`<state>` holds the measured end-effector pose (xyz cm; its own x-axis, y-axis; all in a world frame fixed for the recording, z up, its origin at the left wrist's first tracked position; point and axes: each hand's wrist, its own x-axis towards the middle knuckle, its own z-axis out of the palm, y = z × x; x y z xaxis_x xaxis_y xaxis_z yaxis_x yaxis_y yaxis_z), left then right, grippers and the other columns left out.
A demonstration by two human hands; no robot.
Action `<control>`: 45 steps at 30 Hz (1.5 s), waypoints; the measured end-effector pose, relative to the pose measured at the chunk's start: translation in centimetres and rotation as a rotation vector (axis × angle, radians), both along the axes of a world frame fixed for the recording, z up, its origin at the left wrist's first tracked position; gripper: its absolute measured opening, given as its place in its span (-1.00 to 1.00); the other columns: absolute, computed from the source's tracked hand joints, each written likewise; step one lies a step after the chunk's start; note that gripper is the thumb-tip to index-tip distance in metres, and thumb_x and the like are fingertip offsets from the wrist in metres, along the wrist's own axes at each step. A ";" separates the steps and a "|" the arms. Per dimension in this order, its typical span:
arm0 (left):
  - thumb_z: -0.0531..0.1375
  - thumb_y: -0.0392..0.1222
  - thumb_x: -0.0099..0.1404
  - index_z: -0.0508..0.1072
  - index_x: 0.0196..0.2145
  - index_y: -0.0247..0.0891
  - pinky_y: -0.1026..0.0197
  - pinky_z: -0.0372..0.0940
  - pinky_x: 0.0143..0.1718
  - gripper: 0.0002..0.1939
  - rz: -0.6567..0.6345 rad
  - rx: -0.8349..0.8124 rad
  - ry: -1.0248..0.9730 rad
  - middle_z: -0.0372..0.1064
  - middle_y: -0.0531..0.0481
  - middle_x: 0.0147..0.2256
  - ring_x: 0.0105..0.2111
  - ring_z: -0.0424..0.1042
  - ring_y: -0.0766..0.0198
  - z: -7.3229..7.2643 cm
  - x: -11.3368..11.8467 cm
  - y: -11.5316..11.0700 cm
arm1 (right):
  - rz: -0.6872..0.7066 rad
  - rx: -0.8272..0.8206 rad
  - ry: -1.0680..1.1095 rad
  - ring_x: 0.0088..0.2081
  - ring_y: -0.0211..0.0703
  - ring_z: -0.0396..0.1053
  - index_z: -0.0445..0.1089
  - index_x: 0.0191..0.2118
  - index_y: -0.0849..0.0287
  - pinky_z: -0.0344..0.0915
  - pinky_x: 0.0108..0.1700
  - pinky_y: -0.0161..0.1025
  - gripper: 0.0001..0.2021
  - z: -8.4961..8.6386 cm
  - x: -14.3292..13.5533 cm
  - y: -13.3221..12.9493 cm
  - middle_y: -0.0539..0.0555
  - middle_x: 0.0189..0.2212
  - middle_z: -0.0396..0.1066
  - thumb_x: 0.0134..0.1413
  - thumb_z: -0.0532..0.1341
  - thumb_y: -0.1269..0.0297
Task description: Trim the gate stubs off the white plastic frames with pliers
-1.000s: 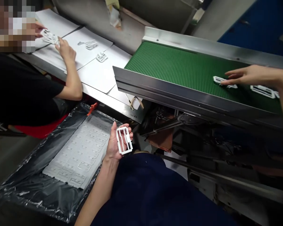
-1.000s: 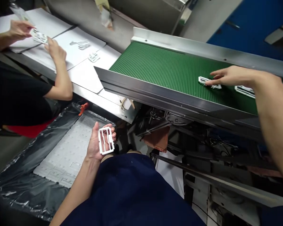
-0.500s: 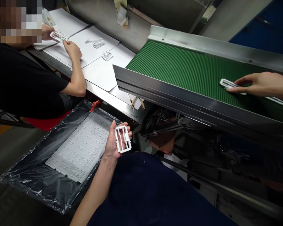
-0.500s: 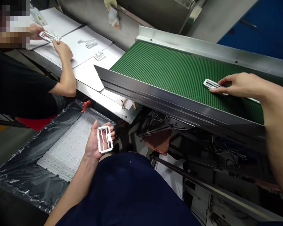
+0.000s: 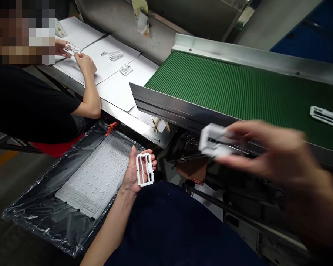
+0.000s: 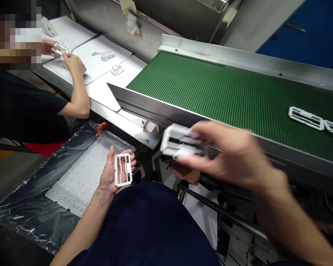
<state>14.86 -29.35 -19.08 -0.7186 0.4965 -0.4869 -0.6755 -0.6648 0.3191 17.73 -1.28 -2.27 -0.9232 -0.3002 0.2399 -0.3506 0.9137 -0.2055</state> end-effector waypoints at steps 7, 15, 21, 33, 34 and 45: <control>0.14 -0.13 0.26 0.42 -0.29 -0.35 0.32 0.38 -0.53 -0.79 -0.255 -0.012 -0.013 0.39 -0.06 -0.44 -0.56 0.41 0.33 0.0 2.4 0.0 | 0.360 0.047 -0.344 -0.25 -0.14 0.35 0.25 -0.05 0.26 0.27 -0.35 -0.28 -0.53 -8.9 -0.2 -7.3 0.18 -0.21 0.38 0.12 0.06 -0.06; 0.23 -0.26 0.17 0.37 -0.30 -0.32 0.35 0.34 -0.48 -0.86 -0.209 -0.289 0.162 0.34 0.01 -0.46 -0.51 0.39 0.35 0.5 3.8 -0.3 | 0.316 -0.139 -0.451 -0.17 -0.12 0.32 0.19 0.06 0.21 0.30 -0.21 -0.22 -0.45 -10.9 0.3 -7.1 0.17 -0.15 0.34 0.06 0.11 -0.09; 0.23 -0.24 0.17 0.36 -0.31 -0.29 0.34 0.34 -0.49 -0.86 -0.143 -0.403 0.162 0.35 0.02 -0.43 -0.51 0.39 0.35 0.7 3.8 -0.7 | 0.042 -0.608 -0.596 -0.16 -0.16 0.36 -0.03 0.23 0.10 0.35 -0.13 -0.20 -0.19 -13.0 1.9 -5.6 0.10 -0.13 0.36 -0.11 0.28 -0.04; 0.28 -0.22 0.11 0.35 -0.28 -0.26 0.36 0.31 -0.53 -0.78 -0.150 -0.527 0.124 0.37 0.03 -0.39 -0.51 0.41 0.33 0.5 3.8 -0.5 | -0.267 -1.176 -0.750 -0.38 -0.24 0.41 0.40 -0.27 0.23 0.34 -0.33 -0.31 -0.71 -15.0 3.1 -7.7 0.05 -0.39 0.44 0.00 0.23 0.09; 0.28 -0.21 0.12 0.34 -0.28 -0.25 0.35 0.31 -0.51 -0.78 -0.173 -0.524 0.139 0.37 0.03 -0.39 -0.50 0.41 0.33 0.4 3.9 -0.6 | -0.279 -1.209 -0.762 -0.40 -0.24 0.41 0.40 -0.30 0.24 0.32 -0.36 -0.32 -0.71 -15.1 2.9 -7.7 0.05 -0.42 0.44 0.00 0.23 0.09; 0.21 -0.07 0.20 0.37 -0.25 -0.23 0.34 0.21 -0.40 -0.78 -0.552 -0.644 0.442 0.33 0.06 -0.43 -0.44 0.30 0.37 1.7 2.4 -1.6 | 0.340 -0.746 -0.946 -0.39 -0.32 0.31 0.44 -0.24 0.27 0.21 -0.32 -0.39 -0.75 -13.3 0.0 -7.8 0.02 -0.41 0.42 0.11 0.15 0.20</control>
<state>17.31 -30.99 -17.40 -0.6477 0.5519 -0.5253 -0.5720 0.1033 0.8138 17.73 -9.05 -15.54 -0.7291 -0.6331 -0.2600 0.0216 0.3584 -0.9333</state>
